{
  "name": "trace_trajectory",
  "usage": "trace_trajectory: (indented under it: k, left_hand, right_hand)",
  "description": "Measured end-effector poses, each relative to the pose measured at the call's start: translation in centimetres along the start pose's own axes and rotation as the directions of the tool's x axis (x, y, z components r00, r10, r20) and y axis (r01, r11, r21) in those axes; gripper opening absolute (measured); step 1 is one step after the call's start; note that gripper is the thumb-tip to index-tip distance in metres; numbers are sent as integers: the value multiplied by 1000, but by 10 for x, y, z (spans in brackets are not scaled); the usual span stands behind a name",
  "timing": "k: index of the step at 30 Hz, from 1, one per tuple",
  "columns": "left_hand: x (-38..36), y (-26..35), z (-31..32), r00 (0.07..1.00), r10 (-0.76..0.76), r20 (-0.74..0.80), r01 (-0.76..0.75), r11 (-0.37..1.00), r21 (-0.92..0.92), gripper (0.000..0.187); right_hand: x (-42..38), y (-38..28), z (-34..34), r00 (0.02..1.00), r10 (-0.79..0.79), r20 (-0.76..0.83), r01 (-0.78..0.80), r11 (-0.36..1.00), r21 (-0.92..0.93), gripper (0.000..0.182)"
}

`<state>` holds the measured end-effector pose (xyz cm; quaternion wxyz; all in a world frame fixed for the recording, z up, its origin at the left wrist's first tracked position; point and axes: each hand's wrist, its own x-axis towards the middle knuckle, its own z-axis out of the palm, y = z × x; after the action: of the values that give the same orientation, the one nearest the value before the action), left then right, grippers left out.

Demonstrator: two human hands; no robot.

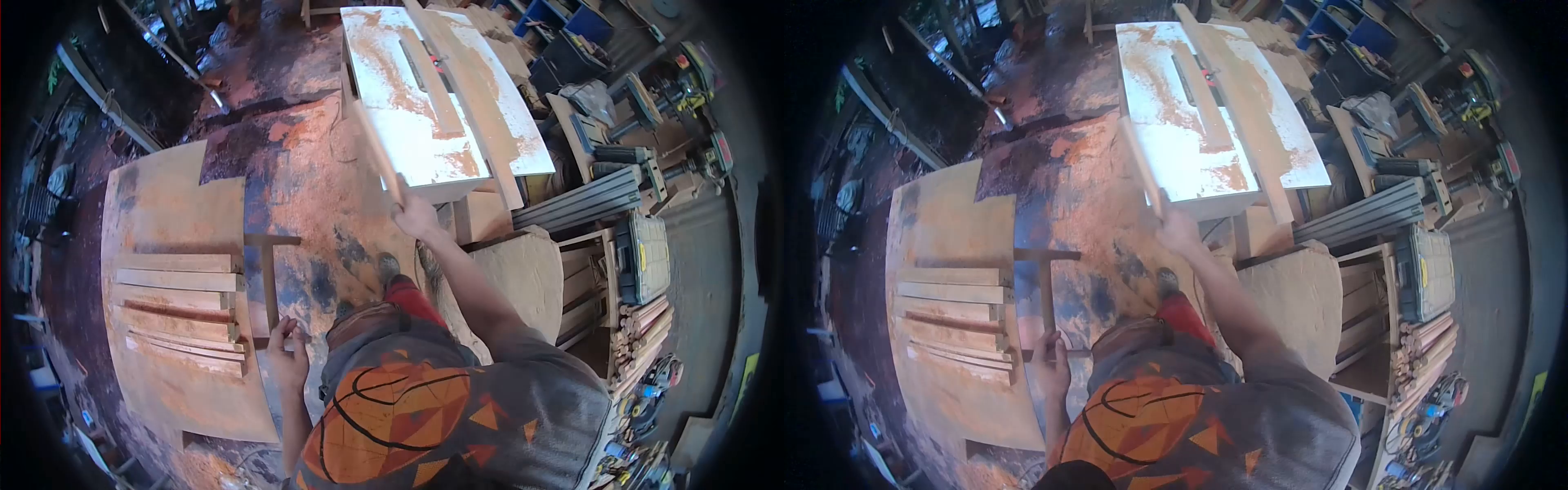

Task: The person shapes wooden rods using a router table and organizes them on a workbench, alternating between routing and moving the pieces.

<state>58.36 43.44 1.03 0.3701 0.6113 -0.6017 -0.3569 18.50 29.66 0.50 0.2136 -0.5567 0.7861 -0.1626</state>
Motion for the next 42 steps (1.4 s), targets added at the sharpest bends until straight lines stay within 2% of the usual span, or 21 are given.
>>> trace_trajectory:
  k: [2, 5, 7, 11, 13, 14, 16, 17, 18, 19, 21, 24, 26, 27, 28, 30, 33, 34, 37, 39, 42]
  left_hand:
    - [13, 13, -5, 988, 146, 49, -146, 989, 4, 35]
    - [11, 29, -14, 990, 125, -68, -132, 984, -119, 35]
    - [4, 29, -20, 994, 69, -84, -80, 988, -131, 35]
    - [0, 24, -22, 993, 89, -83, -94, 994, -60, 35]
    - [1, 32, -21, 986, 141, -89, -146, 988, -50, 35]
    - [2, 36, -24, 975, 196, -105, -200, 979, -33, 36]
    - [-1, 57, -44, 945, 277, -175, -248, 954, 168, 36]
    - [-5, 57, -53, 902, 324, -284, -258, 934, 246, 40]
    - [-8, 51, -63, 845, 387, -368, -269, 904, 333, 44]
    - [-15, 46, -73, 837, 356, -417, -198, 905, 376, 44]
    - [-29, 36, -86, 752, 165, -638, 110, 923, 369, 55]
    - [-45, 16, -100, 628, 37, -777, 330, 892, 310, 61]
    - [-54, 12, -104, 607, -38, -794, 371, 897, 240, 65]
    - [-55, 12, -103, 599, -100, -795, 394, 901, 183, 69]
    - [-52, 9, -99, 592, -101, -800, 398, 900, 181, 69]
    - [-43, -2, -90, 587, -336, -737, 551, 832, 59, 83]
    - [-21, 0, -84, 678, -366, -637, 406, 909, -90, 94]
    - [-18, -23, -78, 678, -308, -667, 503, 856, 116, 96]
    - [-15, -48, -67, 717, -118, -686, 464, 817, 344, 100]
    - [-14, -41, -76, 753, -138, -643, 442, 831, 338, 106]
    - [0, -7, -82, 751, -282, -597, 598, 673, 435, 110]
  right_hand:
    - [-3, -1, 4, 996, 4, -88, 1, 998, 64, 76]
    - [-37, 6, -8, 980, 133, -150, -118, 987, 107, 78]
    - [-62, 32, -10, 915, 209, -345, -184, 977, 103, 79]
    - [-58, 43, -5, 963, 226, -148, -235, 971, -42, 78]
    - [-31, 40, 13, 995, 41, -93, -18, 974, 228, 71]
    - [-18, 35, 13, 998, 56, -3, -55, 988, 143, 61]
    - [-24, 2, 17, 985, -89, -149, 128, 953, 275, 54]
    - [-8, 36, 50, 998, 21, -58, 17, 805, 593, 49]
    - [-41, -28, 8, 1000, 15, 5, -16, 884, 466, 50]
    - [-44, -14, 30, 997, 54, -62, 13, 646, 763, 51]
    - [-61, -4, 33, 956, -149, -253, 274, 762, 587, 66]
    - [-91, 10, 31, 954, -128, -269, 265, 778, 570, 69]
    - [-111, 24, 27, 887, -243, -393, 388, 853, 348, 68]
    - [-112, 27, 25, 883, -258, -392, 402, 847, 348, 68]
    - [-116, 32, 24, 875, -247, -417, 419, 817, 397, 67]
    - [-127, 30, 16, 925, -161, -345, 335, 773, 538, 68]
    - [-109, 43, 7, 937, -211, -280, 339, 746, 573, 67]
    - [-107, 42, 1, 938, -203, -281, 339, 706, 622, 66]
    - [-117, 50, -23, 953, -172, -250, 299, 674, 675, 64]
    - [-123, 84, -27, 940, -205, -274, 335, 710, 619, 66]
    - [-137, 121, -30, 910, -276, -309, 403, 759, 511, 68]
